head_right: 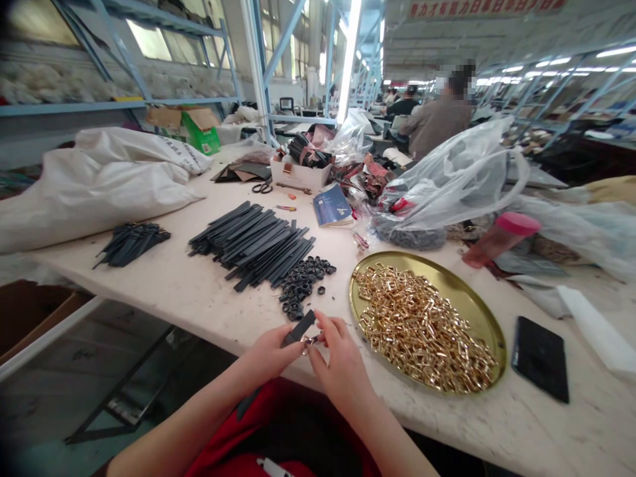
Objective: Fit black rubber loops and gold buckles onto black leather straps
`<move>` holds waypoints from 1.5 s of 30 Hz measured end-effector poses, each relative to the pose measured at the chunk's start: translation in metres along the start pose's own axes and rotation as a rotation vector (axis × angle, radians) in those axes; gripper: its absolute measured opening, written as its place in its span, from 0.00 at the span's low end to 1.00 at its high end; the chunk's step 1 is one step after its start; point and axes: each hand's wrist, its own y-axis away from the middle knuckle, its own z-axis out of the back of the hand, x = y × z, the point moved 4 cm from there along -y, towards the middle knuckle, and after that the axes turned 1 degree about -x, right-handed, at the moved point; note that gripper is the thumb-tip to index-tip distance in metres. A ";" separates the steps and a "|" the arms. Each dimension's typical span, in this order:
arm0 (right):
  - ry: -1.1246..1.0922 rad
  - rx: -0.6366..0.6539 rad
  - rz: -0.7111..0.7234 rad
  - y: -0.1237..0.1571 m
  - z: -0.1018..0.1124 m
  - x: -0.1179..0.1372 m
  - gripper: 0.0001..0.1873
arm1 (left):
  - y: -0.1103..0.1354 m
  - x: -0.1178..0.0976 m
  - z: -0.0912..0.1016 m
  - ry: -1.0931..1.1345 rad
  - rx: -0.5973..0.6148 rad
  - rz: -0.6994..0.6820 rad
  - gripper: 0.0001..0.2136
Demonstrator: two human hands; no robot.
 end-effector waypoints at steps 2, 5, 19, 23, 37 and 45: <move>-0.128 0.059 -0.116 -0.002 -0.003 -0.006 0.27 | 0.002 -0.002 -0.002 0.007 0.057 0.035 0.08; -0.363 0.122 -0.258 -0.004 -0.009 -0.011 0.27 | 0.004 -0.002 -0.004 0.106 0.133 0.097 0.11; -1.100 -0.101 -0.759 0.006 -0.036 -0.026 0.16 | 0.012 -0.008 0.005 -0.238 0.123 -0.076 0.13; -0.631 -0.156 -0.497 0.011 -0.026 -0.020 0.13 | 0.012 -0.005 0.001 -0.018 0.173 -0.039 0.10; -0.267 -0.108 -0.311 0.018 -0.021 -0.006 0.14 | 0.022 0.009 -0.018 0.305 0.090 0.150 0.09; -0.163 -0.048 -0.210 0.026 -0.017 -0.004 0.07 | 0.035 0.008 -0.014 0.013 -0.053 0.036 0.13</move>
